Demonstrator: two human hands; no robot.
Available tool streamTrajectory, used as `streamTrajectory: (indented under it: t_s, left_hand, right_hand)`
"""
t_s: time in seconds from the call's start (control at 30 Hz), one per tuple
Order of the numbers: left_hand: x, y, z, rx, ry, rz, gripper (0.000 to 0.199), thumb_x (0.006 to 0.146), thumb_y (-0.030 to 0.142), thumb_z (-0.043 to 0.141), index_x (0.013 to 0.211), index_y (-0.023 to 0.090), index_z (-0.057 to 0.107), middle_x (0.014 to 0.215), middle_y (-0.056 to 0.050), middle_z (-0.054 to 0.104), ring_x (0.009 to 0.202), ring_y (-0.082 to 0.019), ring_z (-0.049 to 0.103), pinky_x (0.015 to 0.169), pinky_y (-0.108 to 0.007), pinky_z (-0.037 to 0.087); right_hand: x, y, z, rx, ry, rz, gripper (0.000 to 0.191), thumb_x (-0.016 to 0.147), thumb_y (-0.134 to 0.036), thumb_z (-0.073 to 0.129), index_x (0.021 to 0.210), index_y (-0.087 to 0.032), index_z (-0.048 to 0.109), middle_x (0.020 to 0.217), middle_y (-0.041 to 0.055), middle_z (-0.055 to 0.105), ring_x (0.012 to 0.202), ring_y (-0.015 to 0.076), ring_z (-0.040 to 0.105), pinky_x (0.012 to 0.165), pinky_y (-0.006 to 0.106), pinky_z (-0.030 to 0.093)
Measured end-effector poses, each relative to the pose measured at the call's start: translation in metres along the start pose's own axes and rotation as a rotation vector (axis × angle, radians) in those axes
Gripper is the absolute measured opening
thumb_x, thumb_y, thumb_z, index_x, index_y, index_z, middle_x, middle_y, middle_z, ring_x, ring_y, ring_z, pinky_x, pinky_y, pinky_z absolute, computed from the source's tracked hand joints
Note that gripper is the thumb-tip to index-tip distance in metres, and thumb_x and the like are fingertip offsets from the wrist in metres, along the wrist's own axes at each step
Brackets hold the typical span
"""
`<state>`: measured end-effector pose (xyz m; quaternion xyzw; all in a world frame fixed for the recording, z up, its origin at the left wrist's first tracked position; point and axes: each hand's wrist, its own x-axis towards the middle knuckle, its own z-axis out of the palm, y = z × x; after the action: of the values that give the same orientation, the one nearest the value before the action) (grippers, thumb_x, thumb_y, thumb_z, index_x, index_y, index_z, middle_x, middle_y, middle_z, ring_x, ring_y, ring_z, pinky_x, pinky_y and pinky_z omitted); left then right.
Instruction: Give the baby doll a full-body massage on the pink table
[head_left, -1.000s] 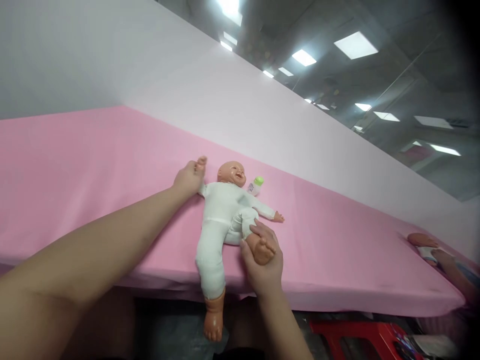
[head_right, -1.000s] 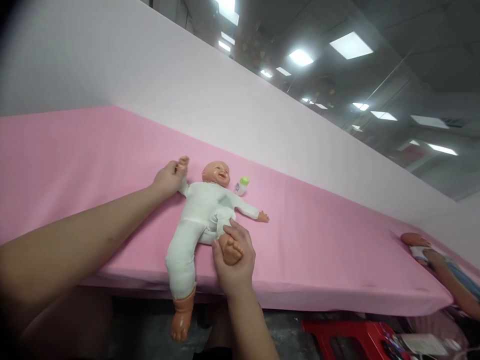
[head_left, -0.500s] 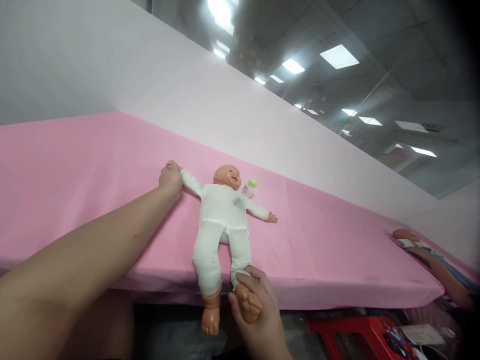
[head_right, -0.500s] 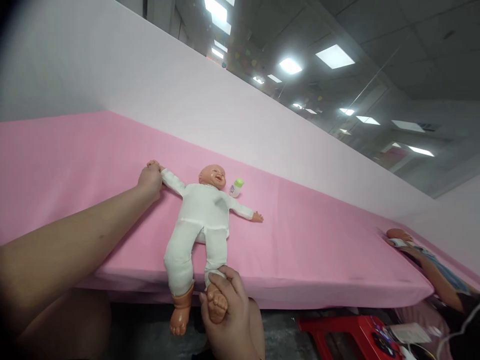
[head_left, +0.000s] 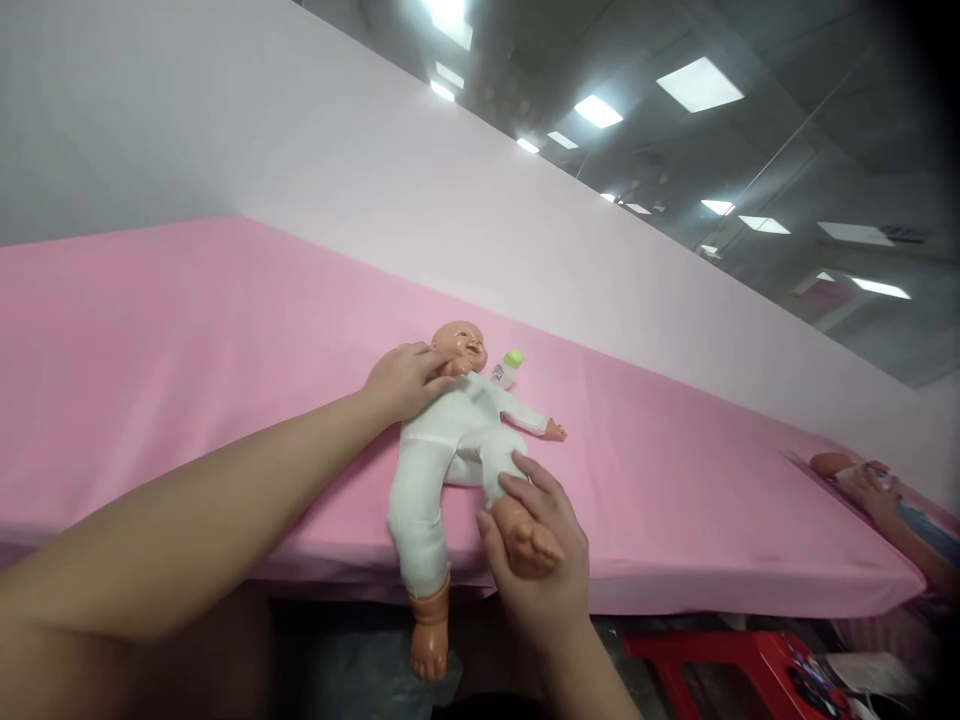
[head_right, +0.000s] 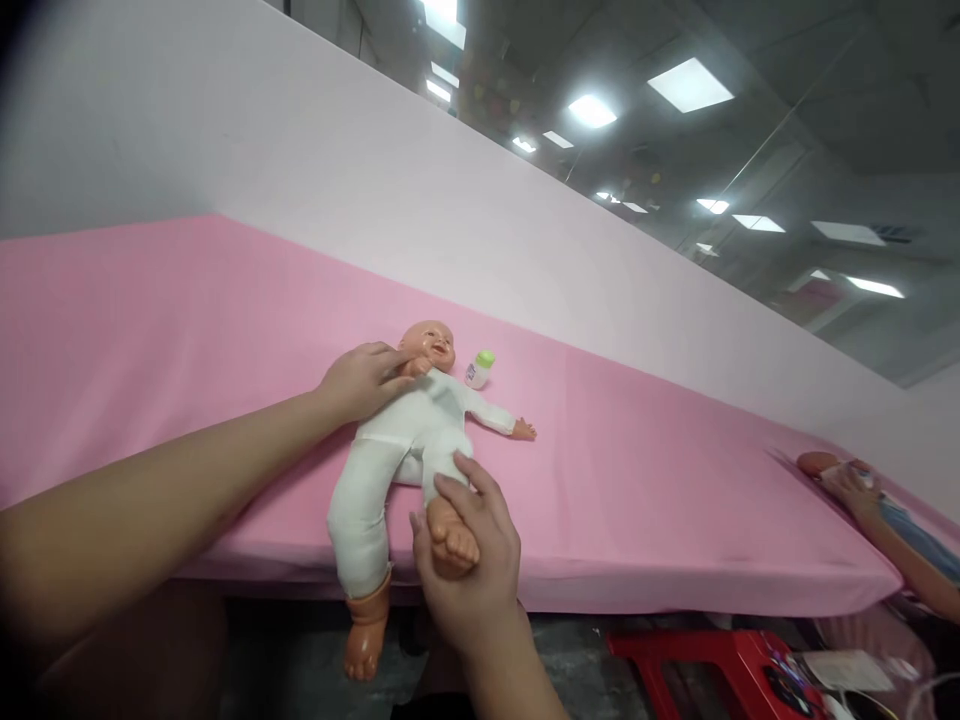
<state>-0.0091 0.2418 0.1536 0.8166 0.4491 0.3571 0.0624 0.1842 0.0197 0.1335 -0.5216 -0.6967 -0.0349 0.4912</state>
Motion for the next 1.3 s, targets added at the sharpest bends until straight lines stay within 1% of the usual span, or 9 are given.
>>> streamTrajectory:
  t_s: [0.13,0.3,0.53,0.7,0.8,0.9,1.1,1.17,1.3]
  left_hand:
    - [0.003,0.000,0.009,0.211,-0.091,0.134,0.039,0.098,0.051,0.050,0.125,0.034,0.073,0.122,-0.009,0.069,0.116,-0.033,0.060,0.104,-0.048,0.040]
    - [0.003,-0.001,0.014,0.285,-0.096,0.217,0.040,0.102,0.050,0.043,0.127,0.035,0.071,0.120,-0.010,0.071,0.112,-0.031,0.062,0.101,-0.047,0.041]
    - [0.002,-0.003,0.015,0.234,-0.080,0.178,0.038,0.099,0.045,0.051,0.132,0.036,0.067,0.129,-0.007,0.069,0.117,-0.031,0.061,0.102,-0.047,0.043]
    - [0.003,-0.008,0.012,0.180,-0.006,0.125,0.044,0.099,0.044,0.050,0.138,0.029,0.063,0.135,-0.008,0.066,0.124,-0.031,0.057,0.107,-0.046,0.043]
    - [0.005,-0.017,0.004,0.100,0.066,-0.007,0.043,0.099,0.047,0.050,0.133,0.025,0.064,0.130,-0.010,0.068,0.122,-0.031,0.059,0.104,-0.043,0.045]
    - [0.007,-0.033,-0.006,0.021,0.153,-0.251,0.036,0.099,0.047,0.049,0.119,0.023,0.067,0.117,-0.011,0.072,0.108,-0.029,0.066,0.090,-0.038,0.050]
    - [0.014,-0.069,-0.010,-0.172,0.291,-0.749,0.036,0.099,0.049,0.047,0.110,0.020,0.065,0.105,-0.016,0.075,0.096,-0.035,0.070,0.075,-0.040,0.049]
    - [0.016,-0.076,-0.008,-0.220,0.311,-0.820,0.031,0.097,0.045,0.050,0.107,0.020,0.066,0.103,-0.016,0.076,0.094,-0.036,0.071,0.075,-0.040,0.049]
    - [0.018,-0.082,-0.003,-0.247,0.329,-0.827,0.031,0.095,0.045,0.051,0.105,0.020,0.067,0.102,-0.016,0.076,0.094,-0.037,0.071,0.074,-0.040,0.049]
  right_hand:
    - [0.032,0.012,0.023,0.011,-0.029,0.044,0.039,0.087,-0.031,0.073,0.125,-0.025,0.069,0.145,0.0121,0.060,0.133,0.0324,0.060,0.111,0.053,0.053]
    - [0.050,0.035,0.052,0.009,-0.165,0.089,0.038,0.090,-0.034,0.070,0.128,-0.026,0.070,0.152,0.0105,0.055,0.139,0.0318,0.055,0.111,0.051,0.052]
    - [0.057,0.040,0.061,-0.002,-0.198,0.094,0.034,0.091,-0.033,0.068,0.125,-0.026,0.070,0.148,0.0093,0.058,0.140,0.0306,0.053,0.110,0.049,0.051]
    - [0.053,0.040,0.065,-0.039,-0.157,0.114,0.036,0.093,-0.034,0.065,0.127,-0.025,0.068,0.150,0.0096,0.057,0.139,0.0304,0.053,0.112,0.050,0.049]
    - [0.045,0.036,0.067,-0.082,-0.079,0.127,0.036,0.093,-0.037,0.065,0.127,-0.024,0.069,0.150,0.0108,0.056,0.138,0.0316,0.055,0.111,0.052,0.050]
    - [0.028,0.029,0.060,-0.078,-0.009,0.123,0.038,0.091,-0.039,0.068,0.126,-0.024,0.069,0.146,0.0110,0.060,0.134,0.0301,0.059,0.110,0.048,0.052]
    - [-0.021,0.018,0.019,-0.094,0.034,0.127,0.041,0.088,-0.039,0.073,0.126,-0.024,0.070,0.141,0.0117,0.064,0.125,0.0298,0.066,0.106,0.045,0.057]
    - [-0.039,0.015,0.007,-0.107,-0.001,0.098,0.041,0.089,-0.036,0.073,0.128,-0.024,0.069,0.141,0.0119,0.064,0.127,0.0300,0.066,0.107,0.045,0.057]
    - [-0.072,0.012,-0.003,-0.147,-0.070,0.039,0.043,0.088,-0.034,0.074,0.131,-0.026,0.069,0.139,0.0090,0.067,0.122,0.0299,0.069,0.102,0.039,0.060]
